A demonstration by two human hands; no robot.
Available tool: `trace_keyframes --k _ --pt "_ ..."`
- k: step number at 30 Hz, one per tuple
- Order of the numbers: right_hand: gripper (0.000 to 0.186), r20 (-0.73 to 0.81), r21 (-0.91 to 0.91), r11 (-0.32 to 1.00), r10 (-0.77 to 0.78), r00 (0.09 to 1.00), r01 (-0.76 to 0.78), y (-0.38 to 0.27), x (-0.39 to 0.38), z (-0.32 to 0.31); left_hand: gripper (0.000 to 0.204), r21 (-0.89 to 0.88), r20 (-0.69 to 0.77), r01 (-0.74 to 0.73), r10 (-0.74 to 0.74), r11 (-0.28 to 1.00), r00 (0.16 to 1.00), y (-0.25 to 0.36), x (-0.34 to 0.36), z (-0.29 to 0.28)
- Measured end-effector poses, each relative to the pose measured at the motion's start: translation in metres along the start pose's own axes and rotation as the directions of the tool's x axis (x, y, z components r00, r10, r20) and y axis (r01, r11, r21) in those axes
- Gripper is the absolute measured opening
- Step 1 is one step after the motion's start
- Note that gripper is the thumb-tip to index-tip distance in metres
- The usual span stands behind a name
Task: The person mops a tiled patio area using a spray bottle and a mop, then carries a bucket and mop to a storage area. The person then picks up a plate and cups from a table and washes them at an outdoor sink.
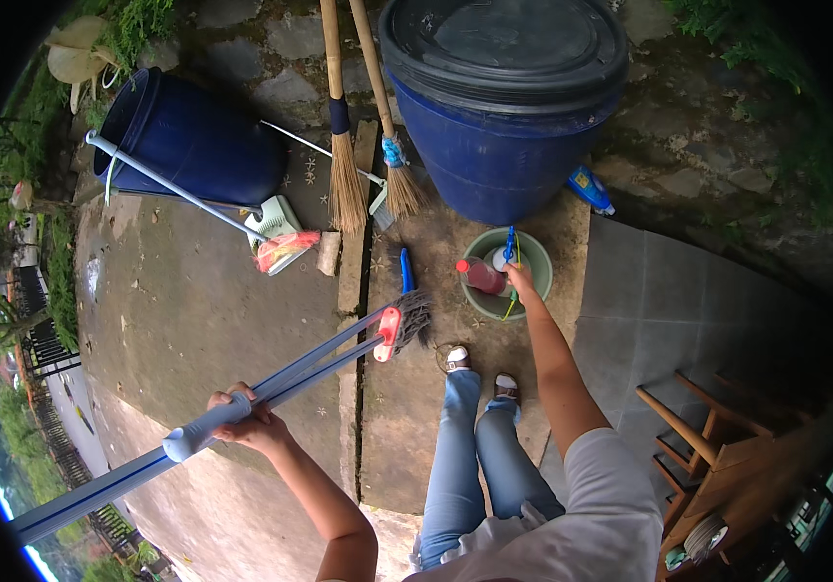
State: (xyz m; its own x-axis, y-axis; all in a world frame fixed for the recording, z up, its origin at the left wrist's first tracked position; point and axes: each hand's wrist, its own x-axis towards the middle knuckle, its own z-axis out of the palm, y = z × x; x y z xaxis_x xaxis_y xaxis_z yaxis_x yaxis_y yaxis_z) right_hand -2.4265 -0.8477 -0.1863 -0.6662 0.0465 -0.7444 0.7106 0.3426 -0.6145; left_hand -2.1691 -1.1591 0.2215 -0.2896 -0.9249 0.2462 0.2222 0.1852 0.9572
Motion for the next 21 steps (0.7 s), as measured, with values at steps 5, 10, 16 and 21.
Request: trace_keyframes --k 5,10,16,21 --pt "0.081 -0.09 -0.484 0.874 -0.109 0.99 0.053 -0.004 0.001 -0.032 0.059 -0.007 0.067 -0.004 0.004 1.0 0.998 0.001 0.0 0.012" --pt "0.051 0.5 -0.206 0.768 -0.45 0.74 0.606 -0.093 -0.142 0.032 0.055 0.001 0.066 0.007 -0.007 1.0 0.998 0.019 0.004 0.006" --pt "0.058 0.762 0.479 0.431 -0.637 -0.118 0.765 -0.25 -0.408 0.111 0.047 -0.016 0.153 0.028 -0.026 0.999 0.988 0.075 0.027 0.018" --pt "0.024 0.928 0.332 0.411 -0.304 -0.216 0.849 -0.286 -0.455 0.17 0.05 0.095 0.138 -0.047 0.033 0.994 0.99 0.112 0.06 -0.004"
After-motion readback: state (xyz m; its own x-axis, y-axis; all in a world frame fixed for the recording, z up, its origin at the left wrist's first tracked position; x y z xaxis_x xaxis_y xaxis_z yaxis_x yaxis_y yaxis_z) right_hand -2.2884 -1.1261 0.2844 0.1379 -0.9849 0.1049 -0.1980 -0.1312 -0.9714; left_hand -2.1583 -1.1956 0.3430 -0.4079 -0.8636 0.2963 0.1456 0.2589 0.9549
